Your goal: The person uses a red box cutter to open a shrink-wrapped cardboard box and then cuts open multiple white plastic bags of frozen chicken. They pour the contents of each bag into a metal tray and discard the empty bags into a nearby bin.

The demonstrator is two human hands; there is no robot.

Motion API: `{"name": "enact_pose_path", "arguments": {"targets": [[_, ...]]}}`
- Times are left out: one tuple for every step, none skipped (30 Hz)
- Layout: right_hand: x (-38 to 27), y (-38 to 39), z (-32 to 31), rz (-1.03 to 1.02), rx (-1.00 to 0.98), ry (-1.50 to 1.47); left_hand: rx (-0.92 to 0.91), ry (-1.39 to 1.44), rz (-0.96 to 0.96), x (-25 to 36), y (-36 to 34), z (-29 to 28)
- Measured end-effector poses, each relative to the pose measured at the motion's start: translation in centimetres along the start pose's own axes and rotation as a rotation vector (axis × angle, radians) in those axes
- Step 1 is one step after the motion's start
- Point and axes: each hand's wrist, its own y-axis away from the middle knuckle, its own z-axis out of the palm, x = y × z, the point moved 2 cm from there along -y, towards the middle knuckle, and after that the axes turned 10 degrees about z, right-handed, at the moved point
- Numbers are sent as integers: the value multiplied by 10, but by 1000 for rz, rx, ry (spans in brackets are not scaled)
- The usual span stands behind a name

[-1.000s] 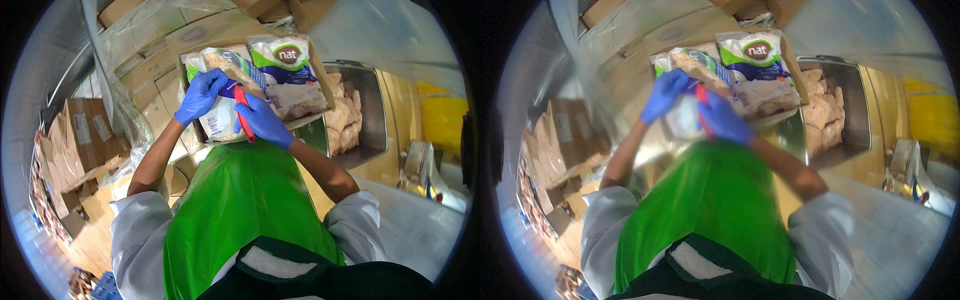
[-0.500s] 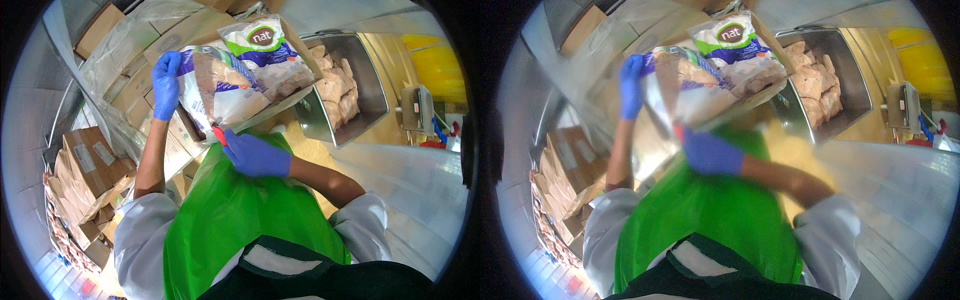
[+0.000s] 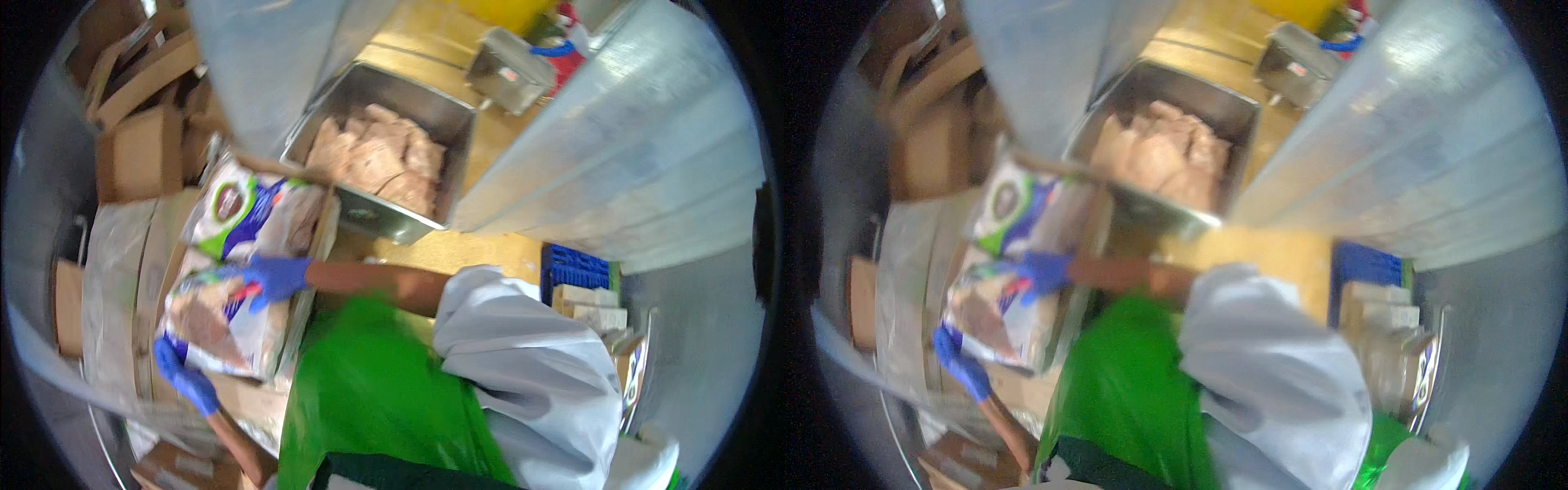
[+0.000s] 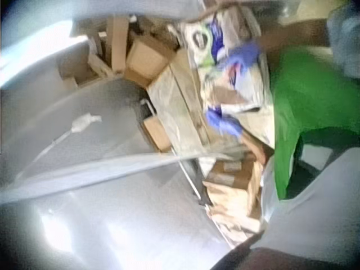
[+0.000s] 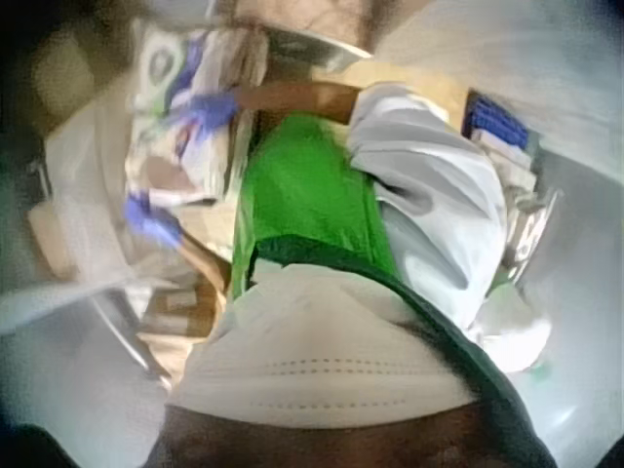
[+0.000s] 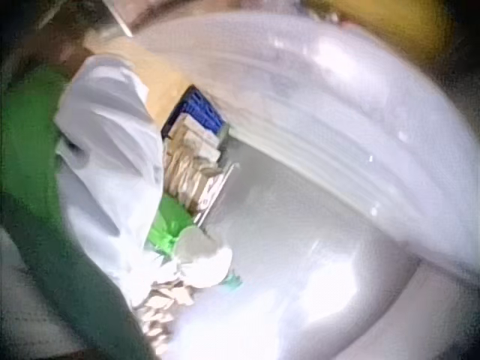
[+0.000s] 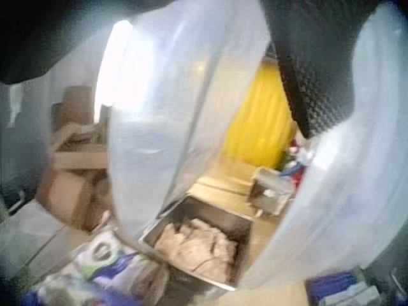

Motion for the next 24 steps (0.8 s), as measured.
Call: {"name": "enact_pose_path", "arguments": {"targets": [[-3,1,5,262,-170,191,49,35,-48,1,4,1],[-11,5,-1,293,-170,118,15,44,-79,1,3,-7],[-20,9,-1,325,-165,39,11,21,-78,1,2,-6],[-19,10,-4,342,-159,66,11,-4,-78,2,1,-2],[-19,10,-9,357,-155,97,31,8,-76,2,0,4],[-12,9,-5,358,-154,113,48,15,-76,3,-1,8],[-4,9,-2,358,-155,128,68,21,-77,5,-1,13],[5,12,-2,333,-102,101,42,-2,-58,7,0,22],[8,13,0,299,-52,62,20,-39,-38,15,0,28],[14,11,8,262,-3,15,-1,-85,-15,23,-3,27],[34,10,17,182,29,-82,-44,-67,37,13,-9,24],[25,6,20,196,48,-93,-62,-85,48,14,-11,25],[2,9,7,205,66,-95,-32,-62,31,9,-12,24],[-20,14,-7,220,90,-95,-7,-33,14,7,-14,26],[-36,17,-15,261,51,-69,-14,-34,25,12,-18,32],[-50,20,-23,299,9,-39,-19,-32,37,18,-20,37],[-62,21,-32,338,-36,-8,-21,-30,47,24,-22,45],[-71,25,-40,342,-23,-6,55,-14,37,34,-26,54],[-79,27,-44,340,-21,-2,143,0,28,50,-31,60],[-89,30,-51,339,-17,2,228,14,19,67,-36,69],[-106,37,-68,345,-17,-85,225,54,-9,77,-40,71],[-114,40,-71,312,-4,-112,215,89,-36,87,-45,77],[-122,47,-80,282,2,-141,67,84,-25,91,-48,77],[-130,54,-91,246,2,-169,-74,76,-11,99,-50,79]]}}
